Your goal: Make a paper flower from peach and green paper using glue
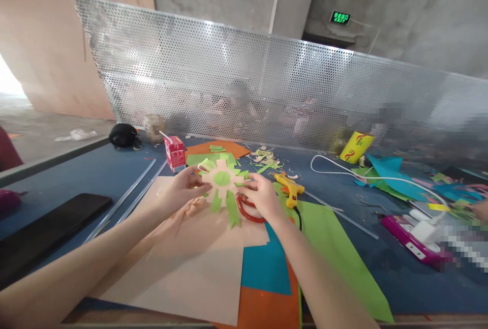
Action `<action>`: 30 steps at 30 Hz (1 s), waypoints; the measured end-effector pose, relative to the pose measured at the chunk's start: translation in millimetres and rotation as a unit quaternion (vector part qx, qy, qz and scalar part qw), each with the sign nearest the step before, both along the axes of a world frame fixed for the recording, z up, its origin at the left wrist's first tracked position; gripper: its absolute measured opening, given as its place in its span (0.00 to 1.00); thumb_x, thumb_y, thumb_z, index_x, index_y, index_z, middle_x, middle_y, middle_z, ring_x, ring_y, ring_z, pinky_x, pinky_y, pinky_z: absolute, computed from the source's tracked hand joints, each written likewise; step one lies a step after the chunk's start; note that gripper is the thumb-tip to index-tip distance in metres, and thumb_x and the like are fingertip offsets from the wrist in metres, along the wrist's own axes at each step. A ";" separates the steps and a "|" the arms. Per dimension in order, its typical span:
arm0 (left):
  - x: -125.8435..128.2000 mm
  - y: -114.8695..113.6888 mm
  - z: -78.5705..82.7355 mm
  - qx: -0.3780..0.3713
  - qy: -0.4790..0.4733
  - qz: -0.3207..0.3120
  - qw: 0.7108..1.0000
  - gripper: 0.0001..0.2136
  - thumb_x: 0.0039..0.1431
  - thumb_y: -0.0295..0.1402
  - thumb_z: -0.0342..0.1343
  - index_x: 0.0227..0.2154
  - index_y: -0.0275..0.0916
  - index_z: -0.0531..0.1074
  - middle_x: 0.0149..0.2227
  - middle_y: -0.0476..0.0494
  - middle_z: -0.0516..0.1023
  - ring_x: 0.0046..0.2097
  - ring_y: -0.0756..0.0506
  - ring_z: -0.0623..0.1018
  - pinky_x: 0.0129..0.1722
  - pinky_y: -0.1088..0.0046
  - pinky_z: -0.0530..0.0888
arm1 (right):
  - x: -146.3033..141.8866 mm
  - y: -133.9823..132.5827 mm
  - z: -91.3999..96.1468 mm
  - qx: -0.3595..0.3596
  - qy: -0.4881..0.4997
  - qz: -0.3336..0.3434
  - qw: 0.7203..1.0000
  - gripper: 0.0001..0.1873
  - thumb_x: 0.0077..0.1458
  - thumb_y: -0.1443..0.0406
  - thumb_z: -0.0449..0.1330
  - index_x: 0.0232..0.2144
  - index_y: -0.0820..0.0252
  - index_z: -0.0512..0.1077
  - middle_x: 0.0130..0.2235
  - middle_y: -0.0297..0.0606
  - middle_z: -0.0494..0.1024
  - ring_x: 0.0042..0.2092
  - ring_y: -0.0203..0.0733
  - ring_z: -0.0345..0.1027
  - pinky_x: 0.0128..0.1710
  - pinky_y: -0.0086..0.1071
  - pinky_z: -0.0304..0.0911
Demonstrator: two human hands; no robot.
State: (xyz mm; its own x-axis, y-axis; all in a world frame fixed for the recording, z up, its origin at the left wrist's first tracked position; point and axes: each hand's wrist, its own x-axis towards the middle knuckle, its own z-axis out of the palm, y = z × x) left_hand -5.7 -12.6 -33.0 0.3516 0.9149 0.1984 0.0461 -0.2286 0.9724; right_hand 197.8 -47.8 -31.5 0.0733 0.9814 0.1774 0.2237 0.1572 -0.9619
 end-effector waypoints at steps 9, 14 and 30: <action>-2.3 -2.4 3.2 0.028 0.076 0.044 0.996 0.22 0.46 0.36 0.54 0.45 0.39 0.58 0.41 0.38 0.70 0.39 0.44 0.73 0.31 0.68 0.70 | 5.4 7.3 -1.4 0.047 0.024 -0.003 0.999 0.11 0.40 0.63 0.59 0.30 0.60 0.65 0.32 0.37 0.76 0.33 0.40 0.70 0.30 0.31 0.64; -2.4 0.6 -0.1 0.027 0.070 0.011 0.997 0.22 0.44 0.36 0.56 0.44 0.39 0.61 0.38 0.40 0.71 0.39 0.45 0.73 0.34 0.67 0.70 | 7.2 10.5 -2.8 0.062 0.080 -0.016 0.995 0.13 0.39 0.64 0.60 0.30 0.61 0.65 0.30 0.36 0.75 0.31 0.38 0.70 0.29 0.29 0.64; -4.1 3.6 -1.3 0.077 0.104 0.046 0.991 0.12 0.43 0.36 0.54 0.32 0.38 0.69 0.27 0.47 0.70 0.29 0.49 0.70 0.25 0.75 0.66 | 19.5 12.6 4.7 0.152 0.162 -0.127 0.967 0.15 0.39 0.62 0.61 0.32 0.60 0.66 0.35 0.38 0.74 0.27 0.35 0.68 0.27 0.31 0.66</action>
